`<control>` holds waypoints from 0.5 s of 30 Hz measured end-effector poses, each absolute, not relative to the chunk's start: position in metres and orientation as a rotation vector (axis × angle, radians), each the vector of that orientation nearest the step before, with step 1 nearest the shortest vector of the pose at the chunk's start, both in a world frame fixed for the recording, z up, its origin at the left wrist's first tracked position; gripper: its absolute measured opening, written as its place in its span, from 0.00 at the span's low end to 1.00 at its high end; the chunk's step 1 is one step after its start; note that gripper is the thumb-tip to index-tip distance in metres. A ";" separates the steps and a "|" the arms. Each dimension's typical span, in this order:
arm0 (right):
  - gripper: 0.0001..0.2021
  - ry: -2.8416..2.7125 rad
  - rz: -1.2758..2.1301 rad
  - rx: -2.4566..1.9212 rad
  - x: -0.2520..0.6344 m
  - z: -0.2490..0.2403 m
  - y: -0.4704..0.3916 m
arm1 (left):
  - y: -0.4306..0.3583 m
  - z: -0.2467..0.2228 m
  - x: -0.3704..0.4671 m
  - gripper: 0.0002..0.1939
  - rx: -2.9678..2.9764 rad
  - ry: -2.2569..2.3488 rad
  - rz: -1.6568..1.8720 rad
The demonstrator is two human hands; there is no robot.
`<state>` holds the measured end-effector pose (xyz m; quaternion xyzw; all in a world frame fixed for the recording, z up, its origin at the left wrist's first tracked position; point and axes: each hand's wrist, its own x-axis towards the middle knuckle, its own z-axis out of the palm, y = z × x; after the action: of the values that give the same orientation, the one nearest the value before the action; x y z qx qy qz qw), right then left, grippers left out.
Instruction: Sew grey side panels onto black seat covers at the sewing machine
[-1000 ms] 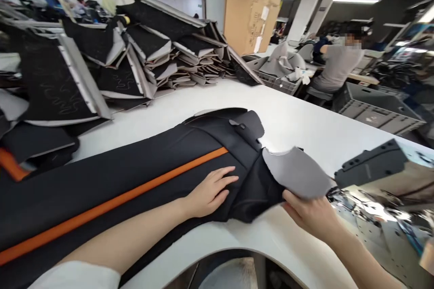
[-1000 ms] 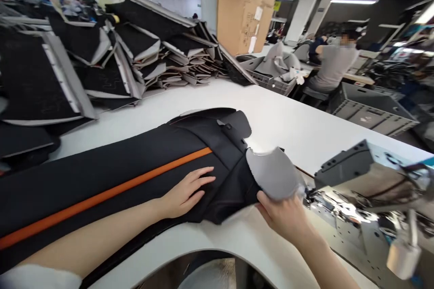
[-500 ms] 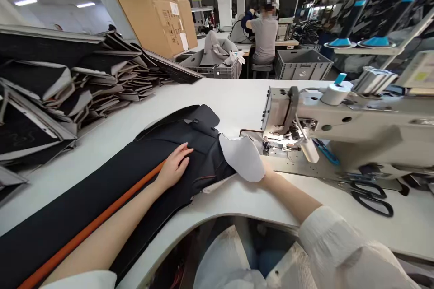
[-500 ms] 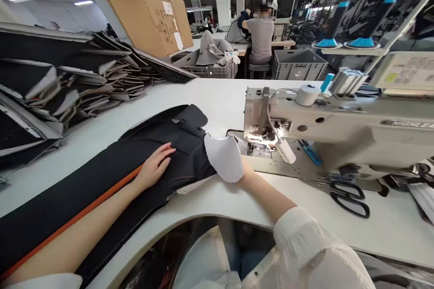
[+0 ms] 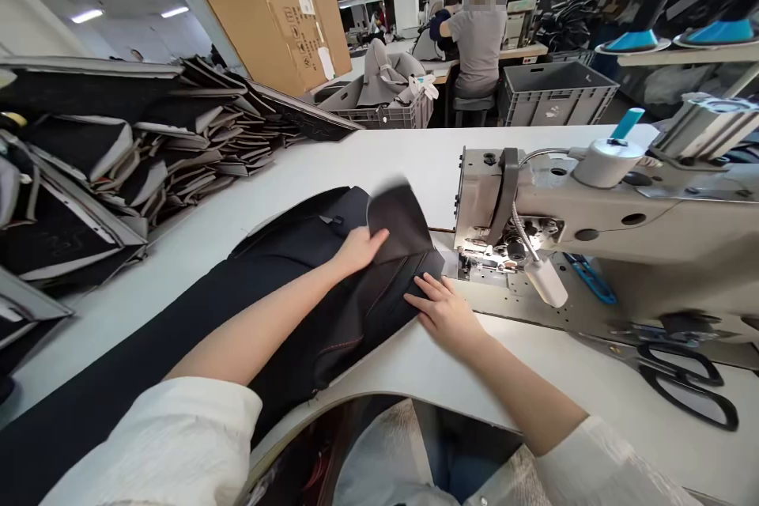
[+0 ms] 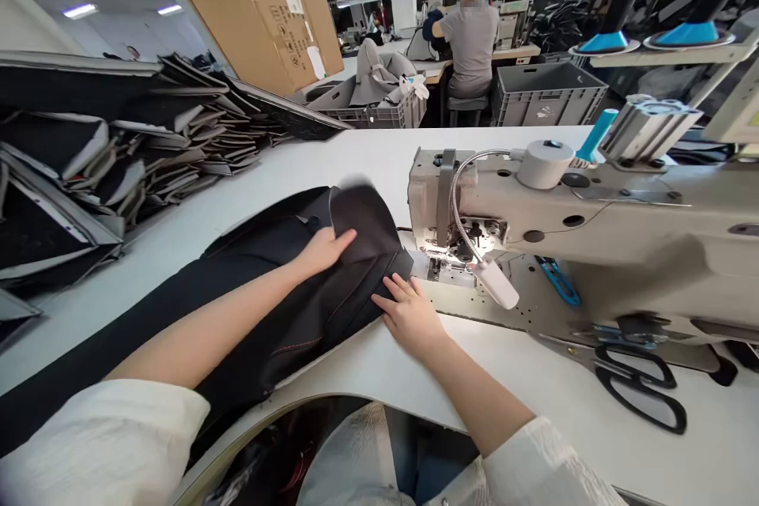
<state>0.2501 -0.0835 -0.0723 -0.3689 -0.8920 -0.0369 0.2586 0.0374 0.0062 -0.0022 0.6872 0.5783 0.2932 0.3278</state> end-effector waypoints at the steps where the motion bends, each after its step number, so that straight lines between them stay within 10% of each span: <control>1: 0.16 -2.430 0.006 -1.045 0.251 -0.073 -0.083 | 0.010 0.000 0.033 0.20 1.820 1.648 0.830; 5: 0.19 -2.438 0.346 -1.152 0.252 -0.075 -0.077 | 0.001 -0.006 0.038 0.37 2.414 1.780 0.715; 10: 0.18 -2.420 0.308 -1.282 0.250 -0.064 -0.073 | -0.028 -0.021 0.077 0.23 2.819 1.373 -0.064; 15: 0.21 -2.423 0.081 -1.431 0.274 -0.047 -0.105 | -0.018 -0.036 0.071 0.29 2.864 1.444 -0.128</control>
<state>0.2744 -0.1053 -0.0474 -0.5016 -0.8492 0.0286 0.1625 0.0706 -0.0178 -0.0364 0.8918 0.4494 -0.0397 -0.0343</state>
